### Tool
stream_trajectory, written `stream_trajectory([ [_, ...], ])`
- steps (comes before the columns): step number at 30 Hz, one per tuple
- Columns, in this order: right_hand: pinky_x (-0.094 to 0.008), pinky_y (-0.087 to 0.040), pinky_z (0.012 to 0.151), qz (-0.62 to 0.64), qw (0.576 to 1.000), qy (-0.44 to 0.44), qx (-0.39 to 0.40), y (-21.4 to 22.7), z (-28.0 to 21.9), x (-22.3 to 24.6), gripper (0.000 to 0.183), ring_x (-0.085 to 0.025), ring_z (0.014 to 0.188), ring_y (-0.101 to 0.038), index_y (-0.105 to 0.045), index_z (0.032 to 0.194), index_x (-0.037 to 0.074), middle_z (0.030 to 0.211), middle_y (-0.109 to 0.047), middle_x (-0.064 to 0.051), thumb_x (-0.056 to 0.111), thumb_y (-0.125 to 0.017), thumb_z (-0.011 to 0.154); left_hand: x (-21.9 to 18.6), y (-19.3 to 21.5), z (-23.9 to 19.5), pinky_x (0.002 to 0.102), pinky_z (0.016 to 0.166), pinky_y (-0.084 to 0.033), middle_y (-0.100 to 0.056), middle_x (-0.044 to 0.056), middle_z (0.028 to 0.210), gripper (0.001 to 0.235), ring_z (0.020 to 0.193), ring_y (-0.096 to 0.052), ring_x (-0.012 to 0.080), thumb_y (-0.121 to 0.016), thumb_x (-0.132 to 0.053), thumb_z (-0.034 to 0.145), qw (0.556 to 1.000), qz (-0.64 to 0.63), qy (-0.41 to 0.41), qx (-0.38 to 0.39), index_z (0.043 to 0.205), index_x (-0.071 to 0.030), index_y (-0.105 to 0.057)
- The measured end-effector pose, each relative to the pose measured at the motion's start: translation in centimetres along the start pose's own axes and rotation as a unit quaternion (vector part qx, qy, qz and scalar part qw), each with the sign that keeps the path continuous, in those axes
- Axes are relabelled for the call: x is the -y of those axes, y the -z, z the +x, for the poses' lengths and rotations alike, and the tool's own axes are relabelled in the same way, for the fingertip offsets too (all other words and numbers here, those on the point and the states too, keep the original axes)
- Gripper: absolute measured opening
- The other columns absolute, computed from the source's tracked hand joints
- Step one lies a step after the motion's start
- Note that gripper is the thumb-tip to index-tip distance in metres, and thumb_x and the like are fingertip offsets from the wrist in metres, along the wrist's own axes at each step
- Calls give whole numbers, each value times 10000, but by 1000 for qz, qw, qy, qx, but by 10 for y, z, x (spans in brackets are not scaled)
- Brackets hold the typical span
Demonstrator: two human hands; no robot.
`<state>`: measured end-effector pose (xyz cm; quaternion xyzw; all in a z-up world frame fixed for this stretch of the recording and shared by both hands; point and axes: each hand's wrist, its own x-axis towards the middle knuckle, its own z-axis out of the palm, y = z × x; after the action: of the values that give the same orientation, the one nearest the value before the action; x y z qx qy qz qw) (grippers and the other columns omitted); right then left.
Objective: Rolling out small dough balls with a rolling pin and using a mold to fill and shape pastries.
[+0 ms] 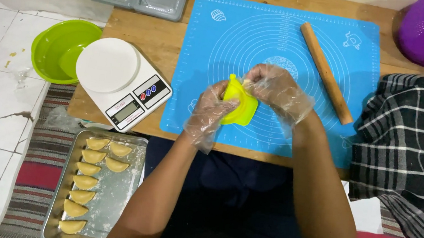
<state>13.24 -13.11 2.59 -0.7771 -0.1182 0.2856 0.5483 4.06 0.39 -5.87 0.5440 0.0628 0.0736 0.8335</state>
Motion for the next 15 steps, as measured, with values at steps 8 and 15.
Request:
stream_trajectory([
  [8,-408,-508,957,-2,1000,12,28,3,8,-8,114,-291,1025,-633,-696,1045,51,1034,-632,-143,27,-660,940,-7,-1,-2,436,1011,-530,-681,153,1104,461,1038,-682,259,-772,-206,919,1000,-5,18,-5,1323,-52,-611],
  [15,-404,-497,979,36,999,1,21,4,8,-11,146,-274,1053,-622,-691,1080,64,1054,-630,-120,39,-657,940,-11,-4,-1,441,1017,-528,-672,169,1125,466,1051,-683,288,-762,-200,921,999,9,32,-14,1332,-49,-602],
])
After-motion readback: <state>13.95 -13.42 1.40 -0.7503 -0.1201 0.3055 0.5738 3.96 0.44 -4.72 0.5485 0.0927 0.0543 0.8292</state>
